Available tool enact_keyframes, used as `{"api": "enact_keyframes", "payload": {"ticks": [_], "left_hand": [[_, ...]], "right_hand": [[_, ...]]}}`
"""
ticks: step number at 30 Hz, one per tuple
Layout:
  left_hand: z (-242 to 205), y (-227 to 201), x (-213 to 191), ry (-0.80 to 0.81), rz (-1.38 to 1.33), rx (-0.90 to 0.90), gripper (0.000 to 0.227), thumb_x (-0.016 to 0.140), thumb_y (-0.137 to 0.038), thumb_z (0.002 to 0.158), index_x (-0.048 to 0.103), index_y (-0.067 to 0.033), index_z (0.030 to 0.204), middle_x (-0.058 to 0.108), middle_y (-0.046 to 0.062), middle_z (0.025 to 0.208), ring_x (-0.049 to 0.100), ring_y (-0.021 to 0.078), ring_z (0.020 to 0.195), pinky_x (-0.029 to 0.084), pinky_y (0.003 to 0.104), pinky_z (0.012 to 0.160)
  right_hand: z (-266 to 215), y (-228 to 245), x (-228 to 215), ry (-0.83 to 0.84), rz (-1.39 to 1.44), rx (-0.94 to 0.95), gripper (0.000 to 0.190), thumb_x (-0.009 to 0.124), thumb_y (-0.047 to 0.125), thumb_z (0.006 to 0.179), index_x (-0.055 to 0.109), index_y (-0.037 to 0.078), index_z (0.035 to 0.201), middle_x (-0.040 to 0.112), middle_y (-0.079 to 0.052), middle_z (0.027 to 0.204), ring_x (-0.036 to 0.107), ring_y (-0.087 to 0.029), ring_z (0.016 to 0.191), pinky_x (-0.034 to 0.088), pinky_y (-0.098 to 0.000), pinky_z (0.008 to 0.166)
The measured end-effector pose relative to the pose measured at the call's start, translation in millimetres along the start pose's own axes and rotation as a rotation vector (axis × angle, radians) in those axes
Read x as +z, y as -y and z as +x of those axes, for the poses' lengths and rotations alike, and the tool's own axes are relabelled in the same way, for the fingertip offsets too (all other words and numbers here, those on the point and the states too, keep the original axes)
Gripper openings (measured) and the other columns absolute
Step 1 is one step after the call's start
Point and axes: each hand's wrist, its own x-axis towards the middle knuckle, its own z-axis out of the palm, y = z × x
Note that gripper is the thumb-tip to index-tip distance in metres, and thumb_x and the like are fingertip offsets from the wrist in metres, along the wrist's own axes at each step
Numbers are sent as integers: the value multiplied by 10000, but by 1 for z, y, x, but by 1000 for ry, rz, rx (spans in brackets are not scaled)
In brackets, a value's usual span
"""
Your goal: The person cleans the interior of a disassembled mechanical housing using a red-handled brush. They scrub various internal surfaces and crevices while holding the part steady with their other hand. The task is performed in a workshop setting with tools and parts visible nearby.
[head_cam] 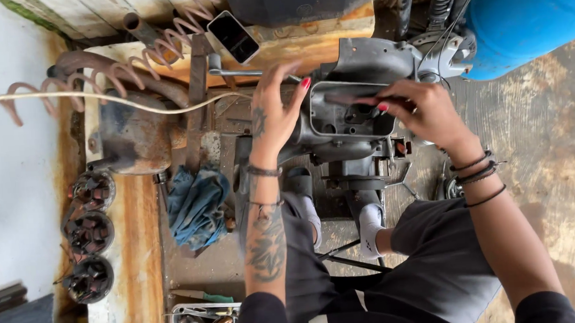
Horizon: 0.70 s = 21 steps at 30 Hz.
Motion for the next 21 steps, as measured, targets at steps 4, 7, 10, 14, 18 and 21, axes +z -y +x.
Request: {"api": "enact_keyframes", "payload": {"ticks": [4, 7, 10, 14, 18, 21], "left_hand": [[-14, 10, 4, 220, 215, -152, 439, 472, -359, 1075, 546, -61, 1389, 648, 144, 1216, 668, 279, 1058, 573, 385, 843], [-14, 2, -5, 407, 84, -289, 541, 426, -496, 1104, 651, -48, 1307, 735, 258, 1013, 722, 474, 955, 570, 556, 827], [-5, -1, -11, 470, 88, -331, 594, 364, -553, 1095, 677, -88, 1290, 761, 199, 957, 766, 350, 905, 599, 454, 814], [-5, 3, -8, 442, 192, -202, 542, 351, -485, 1059, 702, -89, 1171, 689, 60, 700, 620, 240, 549, 420, 376, 495], [-5, -2, -8, 452, 178, -240, 584, 326, -510, 1048, 682, -77, 1211, 763, 112, 841, 703, 317, 679, 486, 428, 588], [-4, -3, -9, 469, 173, -252, 593, 316, -522, 1044, 675, -84, 1221, 735, 96, 767, 690, 290, 645, 477, 411, 565]], "right_hand": [[11, 13, 13, 53, -173, 30, 133, 718, 178, 1022, 688, 65, 1085, 683, -63, 901, 641, -256, 722, 436, -370, 534], [18, 18, 21, 20, -328, 76, 89, 671, 262, 1056, 698, 218, 1128, 606, 34, 869, 668, -202, 754, 526, -318, 656], [21, 13, 17, 100, -119, 114, 90, 736, 163, 954, 698, 119, 1022, 686, -83, 870, 700, -374, 800, 549, -465, 658], [23, 5, 9, 213, 59, 91, 69, 731, 51, 960, 706, 21, 1016, 737, -93, 940, 695, -236, 744, 563, -358, 660], [26, 5, 6, 251, 92, 135, 98, 729, 113, 965, 720, 41, 1031, 741, -65, 914, 691, -228, 751, 530, -354, 690], [25, 5, 3, 249, 111, 114, 80, 733, 56, 952, 727, 37, 1029, 744, -73, 885, 691, -206, 690, 559, -334, 632]]}}
